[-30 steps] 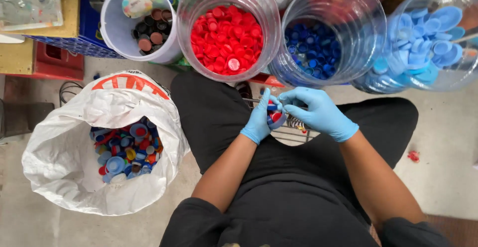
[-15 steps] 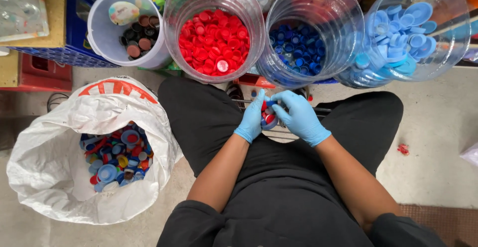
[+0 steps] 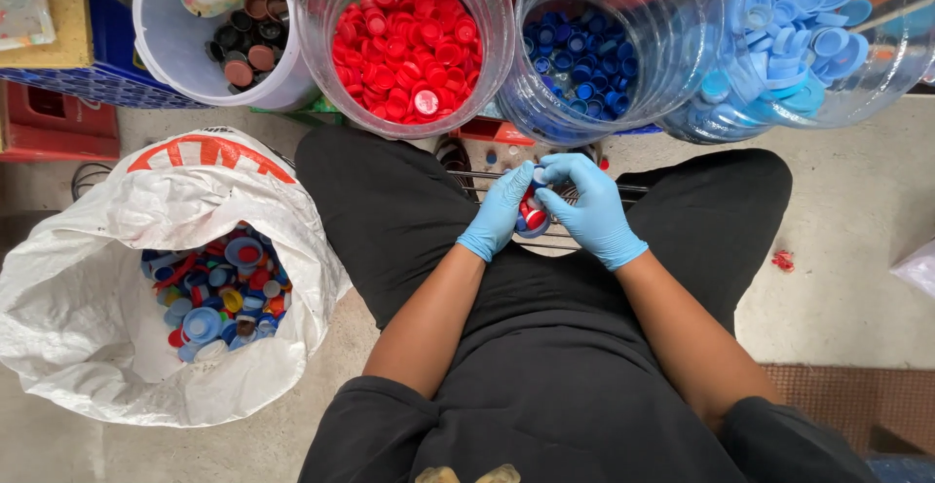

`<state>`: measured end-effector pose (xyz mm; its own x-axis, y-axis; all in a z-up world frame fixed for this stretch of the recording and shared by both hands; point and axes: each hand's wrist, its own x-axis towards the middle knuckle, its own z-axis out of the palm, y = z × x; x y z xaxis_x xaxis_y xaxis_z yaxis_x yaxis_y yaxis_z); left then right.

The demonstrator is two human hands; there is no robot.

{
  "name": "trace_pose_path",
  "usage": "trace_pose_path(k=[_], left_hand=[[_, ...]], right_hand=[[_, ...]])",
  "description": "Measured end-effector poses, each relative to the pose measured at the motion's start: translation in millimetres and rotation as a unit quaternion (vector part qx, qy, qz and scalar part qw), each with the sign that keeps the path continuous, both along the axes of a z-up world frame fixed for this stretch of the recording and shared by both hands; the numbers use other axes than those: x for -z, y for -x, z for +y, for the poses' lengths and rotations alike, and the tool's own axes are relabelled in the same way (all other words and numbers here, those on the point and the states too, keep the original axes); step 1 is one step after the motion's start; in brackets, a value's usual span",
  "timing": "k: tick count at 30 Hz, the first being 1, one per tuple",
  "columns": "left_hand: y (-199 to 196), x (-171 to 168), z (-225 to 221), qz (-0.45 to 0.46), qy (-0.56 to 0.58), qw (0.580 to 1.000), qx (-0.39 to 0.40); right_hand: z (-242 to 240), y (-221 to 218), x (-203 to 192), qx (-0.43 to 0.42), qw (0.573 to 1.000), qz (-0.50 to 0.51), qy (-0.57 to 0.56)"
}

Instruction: The person sits cross-legged on the floor and sorts plastic bottle caps by color. They pick caps from a large white sack, separate them by hand, and place them into clear containers filled with red, blue, and other colored caps.

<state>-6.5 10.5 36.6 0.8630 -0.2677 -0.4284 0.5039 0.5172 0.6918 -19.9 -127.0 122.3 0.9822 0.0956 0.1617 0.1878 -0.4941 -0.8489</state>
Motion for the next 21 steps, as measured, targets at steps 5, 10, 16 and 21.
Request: trace_pose_path(k=[5,10,16,21], left_hand=[[5,-8,1,-0.068,-0.024,0.997,0.031],[15,-46,3,-0.107,-0.098,0.988,0.056],[11,-60,9,-0.119,-0.173,0.974,0.09],[12,-19,11,-0.068,-0.205,0.971,0.099]], right_hand=[[-7,-1,-2,-0.023,0.999,0.003,-0.031],[-14,-1,8,-0.081,0.995,-0.063,0.012],[-8,-7,31,-0.088,0.977,-0.174,0.081],[-21,0,80,-0.046,0.992,-0.094,0.073]])
